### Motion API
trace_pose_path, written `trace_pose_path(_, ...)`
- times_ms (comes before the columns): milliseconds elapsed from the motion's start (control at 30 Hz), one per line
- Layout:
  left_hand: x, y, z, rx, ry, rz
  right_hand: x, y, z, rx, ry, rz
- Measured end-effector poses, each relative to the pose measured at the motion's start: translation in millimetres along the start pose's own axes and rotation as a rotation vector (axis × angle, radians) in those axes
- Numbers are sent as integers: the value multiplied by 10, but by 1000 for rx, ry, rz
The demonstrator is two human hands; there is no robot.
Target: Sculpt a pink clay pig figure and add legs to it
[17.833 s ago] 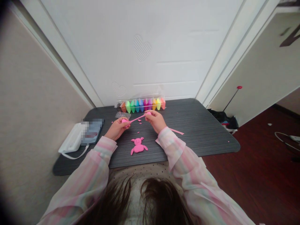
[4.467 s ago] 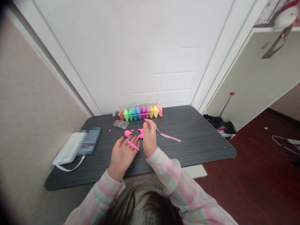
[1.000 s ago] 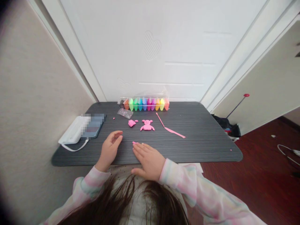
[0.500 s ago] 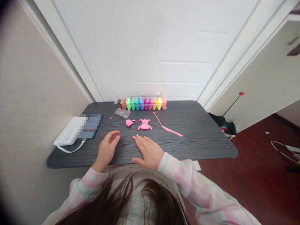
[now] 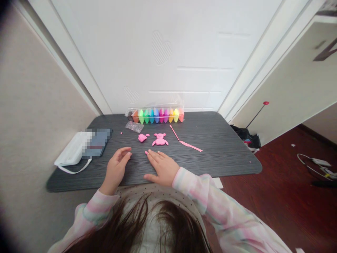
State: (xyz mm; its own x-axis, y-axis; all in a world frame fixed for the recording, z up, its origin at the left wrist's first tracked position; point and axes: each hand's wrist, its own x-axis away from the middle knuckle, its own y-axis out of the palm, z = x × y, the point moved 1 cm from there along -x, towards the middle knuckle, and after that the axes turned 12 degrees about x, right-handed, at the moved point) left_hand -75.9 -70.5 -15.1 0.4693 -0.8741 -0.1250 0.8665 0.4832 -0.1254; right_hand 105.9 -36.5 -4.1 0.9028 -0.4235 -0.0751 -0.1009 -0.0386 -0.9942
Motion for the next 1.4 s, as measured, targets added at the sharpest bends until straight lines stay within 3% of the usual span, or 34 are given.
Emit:
trace_pose_path(167,-1,-2,1,9,-3,-7,-23,4,-20,-11,-69,-12)
trace_pose_path(300,1,-5,1,20,-12,1,-46,8,2,-5,9,-10)
trace_pose_path(467,0,-7,-3,28,-12,-2,-56,8,-3,-21,-80,-19)
trace_pose_path(600,1,-9,-6,31,-10,0,-63,-2,2,-9,1,-13)
trace_pose_path(733,7,-10,2,31,-9,0,-74,-14,-43,-18,-105,-16)
trace_pose_path(867,8,-12,6,28,-8,6,-102,-23,-25,10,0,-12)
trace_pose_path(1000,1,-10,0,24,-4,2,-121,-12,-45,10,-103,-18)
trace_pose_path(1167,-1,-9,2,27,-6,5,-155,0,-36,30,-47,-10)
trace_pose_path(1300,3,-11,3,34,-5,-4,-175,2,-89,18,-123,-9)
trace_pose_path(1400,3,-16,-3,34,-6,1,-197,4,-84,26,-61,1)
